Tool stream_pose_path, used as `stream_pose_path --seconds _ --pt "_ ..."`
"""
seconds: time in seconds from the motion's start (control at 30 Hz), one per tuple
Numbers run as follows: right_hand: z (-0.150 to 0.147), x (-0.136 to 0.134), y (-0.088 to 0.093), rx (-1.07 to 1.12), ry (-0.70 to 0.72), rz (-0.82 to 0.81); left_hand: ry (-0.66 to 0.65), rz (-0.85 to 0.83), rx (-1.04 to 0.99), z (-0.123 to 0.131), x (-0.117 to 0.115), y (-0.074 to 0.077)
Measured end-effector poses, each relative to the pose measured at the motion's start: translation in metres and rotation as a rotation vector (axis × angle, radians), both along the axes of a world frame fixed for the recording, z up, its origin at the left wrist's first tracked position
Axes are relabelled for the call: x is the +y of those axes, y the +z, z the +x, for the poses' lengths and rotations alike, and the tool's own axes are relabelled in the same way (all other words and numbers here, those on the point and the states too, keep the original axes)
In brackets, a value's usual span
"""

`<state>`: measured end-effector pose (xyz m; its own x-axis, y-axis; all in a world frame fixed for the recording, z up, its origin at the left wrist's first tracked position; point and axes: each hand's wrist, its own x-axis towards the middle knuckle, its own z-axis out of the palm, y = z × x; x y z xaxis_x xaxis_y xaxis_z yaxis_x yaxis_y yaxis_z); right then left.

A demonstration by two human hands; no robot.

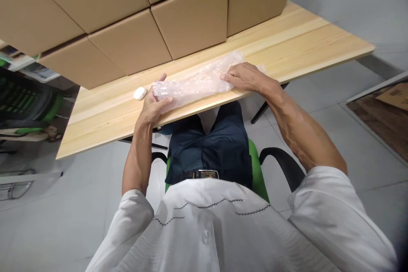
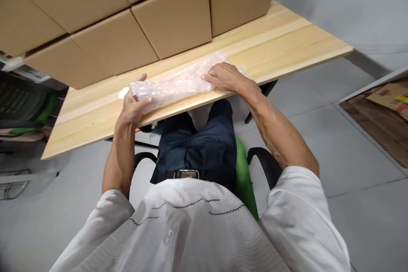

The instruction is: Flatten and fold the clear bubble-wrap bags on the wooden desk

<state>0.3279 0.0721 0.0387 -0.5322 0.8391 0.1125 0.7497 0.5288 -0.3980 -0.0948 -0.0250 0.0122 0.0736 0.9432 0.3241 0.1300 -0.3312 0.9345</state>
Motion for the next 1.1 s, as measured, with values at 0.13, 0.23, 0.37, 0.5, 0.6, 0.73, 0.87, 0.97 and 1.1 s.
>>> stream_pose_path --seconds 0.13,0.23,0.37,0.5,0.6,0.73,0.87,0.97,1.1 --pt "-0.001 -0.011 -0.014 0.011 0.032 0.179 0.074 0.007 -0.04 0.01 0.006 -0.003" --pt "-0.012 -0.03 -0.025 0.116 0.089 0.34 0.163 -0.039 -0.065 0.017 0.01 -0.005" --pt "-0.044 -0.053 -0.031 0.179 0.173 0.482 0.238 -0.083 -0.064 0.023 0.011 -0.006" --pt "-0.07 -0.054 -0.032 0.176 0.158 0.511 0.229 -0.079 -0.022 0.025 0.008 -0.008" --pt "-0.07 -0.046 -0.036 0.181 0.102 0.531 0.238 -0.077 0.006 0.025 0.004 -0.006" --pt "-0.048 -0.034 -0.045 0.201 0.033 0.536 0.189 -0.087 0.112 0.025 -0.008 0.005" --pt "-0.015 -0.026 -0.048 0.223 -0.056 0.477 0.03 -0.113 0.285 0.03 -0.027 0.022" --pt "0.009 -0.026 -0.047 0.201 -0.119 0.451 -0.014 -0.048 0.419 0.032 -0.041 0.03" --pt "0.032 -0.043 -0.049 0.174 -0.118 0.452 0.011 0.214 0.719 0.021 -0.046 0.034"
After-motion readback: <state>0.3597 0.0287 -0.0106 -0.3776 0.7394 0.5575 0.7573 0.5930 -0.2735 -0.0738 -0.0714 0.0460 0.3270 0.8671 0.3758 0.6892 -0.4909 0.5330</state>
